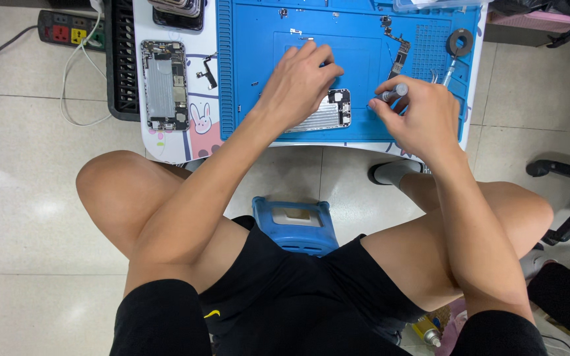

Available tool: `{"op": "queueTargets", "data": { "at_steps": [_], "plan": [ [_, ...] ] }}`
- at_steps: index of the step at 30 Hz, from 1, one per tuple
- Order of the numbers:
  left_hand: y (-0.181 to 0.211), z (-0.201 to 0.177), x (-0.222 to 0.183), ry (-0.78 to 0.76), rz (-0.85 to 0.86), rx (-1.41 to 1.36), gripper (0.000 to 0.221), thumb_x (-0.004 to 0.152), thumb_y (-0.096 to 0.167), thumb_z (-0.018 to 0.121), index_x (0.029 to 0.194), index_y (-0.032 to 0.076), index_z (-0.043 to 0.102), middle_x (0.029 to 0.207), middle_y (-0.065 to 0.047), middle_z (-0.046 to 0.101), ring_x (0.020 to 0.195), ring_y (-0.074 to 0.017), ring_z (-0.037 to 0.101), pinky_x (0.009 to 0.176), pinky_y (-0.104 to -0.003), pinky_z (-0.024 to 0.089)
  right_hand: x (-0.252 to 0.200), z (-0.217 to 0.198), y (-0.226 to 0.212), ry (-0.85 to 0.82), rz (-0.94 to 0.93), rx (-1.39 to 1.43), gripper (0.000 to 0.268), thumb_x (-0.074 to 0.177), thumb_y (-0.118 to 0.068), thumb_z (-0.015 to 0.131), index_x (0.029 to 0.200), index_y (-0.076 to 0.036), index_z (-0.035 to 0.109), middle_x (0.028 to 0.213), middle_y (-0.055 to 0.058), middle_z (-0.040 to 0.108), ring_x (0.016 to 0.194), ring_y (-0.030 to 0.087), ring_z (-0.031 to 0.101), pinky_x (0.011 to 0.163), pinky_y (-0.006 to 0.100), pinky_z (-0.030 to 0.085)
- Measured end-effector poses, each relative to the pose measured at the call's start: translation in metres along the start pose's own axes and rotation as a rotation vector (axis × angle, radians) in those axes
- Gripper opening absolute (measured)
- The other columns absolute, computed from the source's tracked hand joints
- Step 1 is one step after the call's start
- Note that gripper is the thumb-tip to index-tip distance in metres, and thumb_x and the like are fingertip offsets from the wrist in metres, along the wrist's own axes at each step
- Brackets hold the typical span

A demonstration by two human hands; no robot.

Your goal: The person uses a screwdriver to remove screws from a disassembled smartphone chassis on a blue mat. They then use tweezers to place a small metal bracket onto the chassis and continue adjusting internal components.

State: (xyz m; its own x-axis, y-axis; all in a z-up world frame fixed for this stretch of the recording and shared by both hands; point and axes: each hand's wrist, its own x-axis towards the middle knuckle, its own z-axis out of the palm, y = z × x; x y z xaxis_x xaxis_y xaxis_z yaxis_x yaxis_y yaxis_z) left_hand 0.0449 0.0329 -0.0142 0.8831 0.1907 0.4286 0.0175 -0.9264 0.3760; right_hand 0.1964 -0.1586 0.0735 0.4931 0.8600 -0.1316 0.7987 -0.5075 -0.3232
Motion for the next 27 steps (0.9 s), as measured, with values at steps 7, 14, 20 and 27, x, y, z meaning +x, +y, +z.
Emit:
{"op": "queueTargets", "data": {
  "at_steps": [7,14,20,27],
  "plan": [
    [-0.003,0.006,0.007,-0.034,0.051,0.2,0.011,0.09,0.001,0.078,0.092,0.01,0.083,0.095,-0.008,0.061,0.092,-0.0273,0.053,0.069,-0.042,0.044,0.001,-0.004,-0.002,-0.017,-0.021,-0.019,0.018,0.104,-0.041,0.076,0.111,-0.025,0.08,0.082,-0.002,0.079,0.082,0.02,0.075,0.062,0.043,0.05],
    [-0.008,0.011,0.013,-0.076,0.058,0.363,0.021,0.082,-0.001,0.082,0.083,0.02,0.081,0.094,-0.003,0.065,0.096,-0.0258,0.056,0.076,-0.041,0.046,0.002,-0.004,-0.005,-0.058,0.017,-0.046,0.023,0.105,-0.044,0.074,0.115,-0.025,0.08,0.083,-0.001,0.079,0.084,0.021,0.075,0.062,0.044,0.051],
    [-0.019,0.024,0.017,-0.087,-0.028,0.238,0.008,0.088,0.018,0.083,0.08,0.022,0.083,0.087,-0.003,0.071,0.096,-0.026,0.058,0.079,-0.045,0.047,-0.003,-0.001,0.001,-0.062,0.035,-0.02,0.022,0.104,-0.043,0.073,0.117,-0.026,0.08,0.084,-0.001,0.079,0.082,0.021,0.075,0.063,0.043,0.052],
    [-0.007,0.028,0.015,-0.112,0.055,0.52,0.018,0.083,0.001,0.076,0.081,0.018,0.069,0.091,-0.004,0.067,0.092,-0.0232,0.058,0.074,-0.036,0.047,-0.029,0.007,0.021,0.057,-0.091,0.154,0.017,0.104,-0.031,0.077,0.117,-0.02,0.08,0.094,-0.003,0.08,0.08,0.015,0.074,0.068,0.033,0.05]
  ]
}}
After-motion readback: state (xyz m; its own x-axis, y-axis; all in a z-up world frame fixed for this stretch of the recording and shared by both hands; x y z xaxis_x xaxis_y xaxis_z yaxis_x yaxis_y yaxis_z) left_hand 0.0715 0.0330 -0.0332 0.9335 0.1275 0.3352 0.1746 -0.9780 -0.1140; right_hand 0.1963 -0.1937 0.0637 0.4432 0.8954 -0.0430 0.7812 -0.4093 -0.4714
